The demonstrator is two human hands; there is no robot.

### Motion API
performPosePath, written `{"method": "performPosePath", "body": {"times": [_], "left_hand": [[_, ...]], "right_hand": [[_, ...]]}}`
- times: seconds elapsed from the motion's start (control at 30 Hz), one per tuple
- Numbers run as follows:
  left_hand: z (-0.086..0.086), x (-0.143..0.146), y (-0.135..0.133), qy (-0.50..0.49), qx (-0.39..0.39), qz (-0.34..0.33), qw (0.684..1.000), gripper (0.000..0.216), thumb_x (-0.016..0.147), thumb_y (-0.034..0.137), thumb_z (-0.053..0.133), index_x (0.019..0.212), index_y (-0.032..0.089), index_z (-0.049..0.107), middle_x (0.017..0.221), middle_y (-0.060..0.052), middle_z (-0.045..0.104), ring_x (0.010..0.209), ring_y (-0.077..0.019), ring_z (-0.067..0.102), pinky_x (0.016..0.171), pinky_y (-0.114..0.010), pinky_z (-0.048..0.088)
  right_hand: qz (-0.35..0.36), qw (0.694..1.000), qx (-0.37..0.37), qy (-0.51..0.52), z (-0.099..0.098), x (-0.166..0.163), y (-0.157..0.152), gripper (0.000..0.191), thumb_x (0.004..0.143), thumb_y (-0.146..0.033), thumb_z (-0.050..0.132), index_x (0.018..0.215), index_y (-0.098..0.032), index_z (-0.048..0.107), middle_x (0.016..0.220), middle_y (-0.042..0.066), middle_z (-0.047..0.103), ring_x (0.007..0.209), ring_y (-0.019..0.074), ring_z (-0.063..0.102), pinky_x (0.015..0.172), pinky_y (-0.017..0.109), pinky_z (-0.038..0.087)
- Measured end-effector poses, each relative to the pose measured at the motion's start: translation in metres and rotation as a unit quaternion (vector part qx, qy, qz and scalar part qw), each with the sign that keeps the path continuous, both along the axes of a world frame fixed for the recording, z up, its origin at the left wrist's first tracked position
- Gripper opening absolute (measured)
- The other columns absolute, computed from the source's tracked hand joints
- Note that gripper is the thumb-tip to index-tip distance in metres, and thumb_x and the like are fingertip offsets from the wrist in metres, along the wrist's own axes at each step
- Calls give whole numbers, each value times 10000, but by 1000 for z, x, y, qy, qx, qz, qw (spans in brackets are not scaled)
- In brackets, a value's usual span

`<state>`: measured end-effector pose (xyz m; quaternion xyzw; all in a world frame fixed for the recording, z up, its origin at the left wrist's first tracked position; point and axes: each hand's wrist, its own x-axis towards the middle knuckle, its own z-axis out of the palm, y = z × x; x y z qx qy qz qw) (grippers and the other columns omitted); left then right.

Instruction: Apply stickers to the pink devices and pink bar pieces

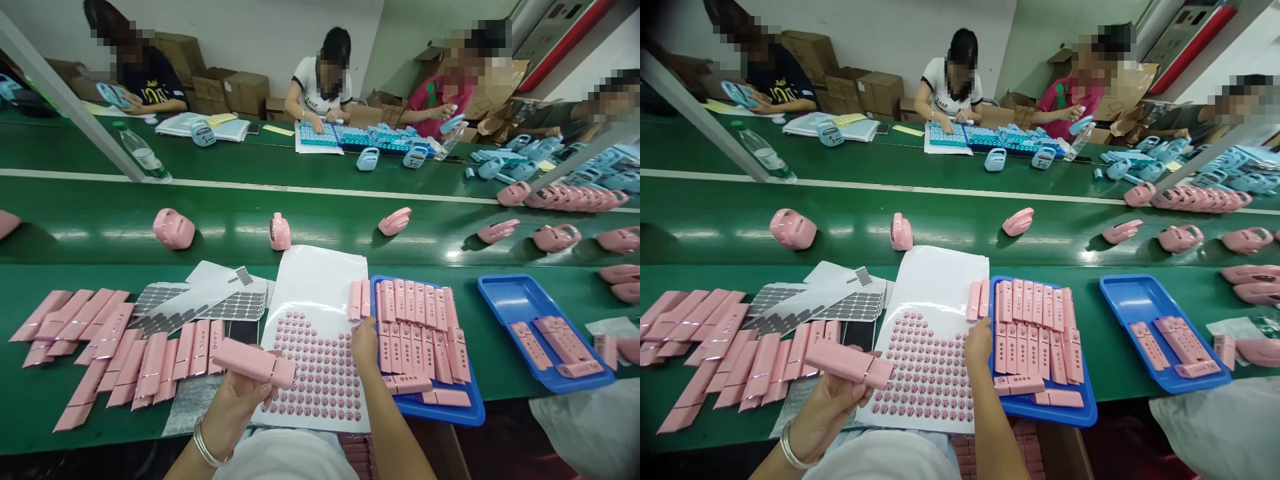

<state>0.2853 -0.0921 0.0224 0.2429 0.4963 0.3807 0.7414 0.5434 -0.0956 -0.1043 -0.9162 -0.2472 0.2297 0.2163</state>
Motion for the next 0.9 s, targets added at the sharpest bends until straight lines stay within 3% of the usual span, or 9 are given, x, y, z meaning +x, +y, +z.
{"method": "performPosePath", "body": {"times": [0.13,0.23,0.33,0.47,0.63,0.73,0.8,0.87,0.9], "left_hand": [[16,-2,1,-116,-11,-6,993,563,465,430,808,967,271,607,1251,-73,559,833,-250,632,675,-336,523],[20,-3,2,-140,-29,0,990,543,522,500,756,992,257,632,1260,-84,555,976,-307,600,786,-378,517],[13,0,3,-71,-42,32,996,421,592,378,753,961,205,645,1038,-90,669,869,-253,639,702,-309,538],[-5,1,7,-20,-56,108,992,330,572,261,779,847,174,618,845,-71,713,841,-220,656,673,-251,554],[-17,2,18,-34,-176,148,973,255,667,72,690,888,124,574,740,-75,704,572,-136,657,432,-142,526],[-10,12,20,-127,-304,147,933,198,793,167,585,980,104,565,735,-95,691,614,-146,672,442,-128,530],[-4,22,17,-177,-361,108,909,242,831,234,536,1024,90,556,756,-111,687,633,-142,672,445,-115,519],[0,31,11,-188,-375,65,905,309,821,303,547,1051,97,555,742,-91,680,594,-115,655,430,-103,494],[0,35,7,-169,-367,44,914,347,800,351,567,1044,104,565,706,-72,671,552,-102,636,409,-105,473]], "right_hand": [[-2,1000,-21,5,3,0,2,271,876,-288,525,1108,-149,522,1021,55,598,823,161,609,716,351,520],[-8,1000,-17,10,4,1,2,268,874,-289,529,1103,-150,526,1024,54,596,833,164,606,722,356,519],[-19,1000,1,23,4,1,3,265,873,-290,530,1097,-150,527,1021,53,595,833,164,603,726,357,515],[-40,996,50,59,13,0,0,253,876,-297,520,1082,-149,522,961,39,596,760,143,598,680,329,511],[-42,974,168,149,59,-34,-14,333,799,-361,579,1011,-203,376,823,21,629,729,183,621,652,319,513],[4,924,272,268,99,-74,-27,341,756,-382,618,893,-252,334,773,-29,628,776,167,637,750,324,516],[23,851,371,372,124,-98,-33,316,749,-319,639,858,-257,349,750,-49,610,781,145,625,798,338,499],[15,793,431,430,141,-114,-36,301,750,-258,650,853,-259,367,759,-55,606,770,121,607,786,319,494],[4,783,441,439,147,-119,-36,301,750,-244,655,851,-260,372,763,-58,607,757,110,599,767,300,495]]}}
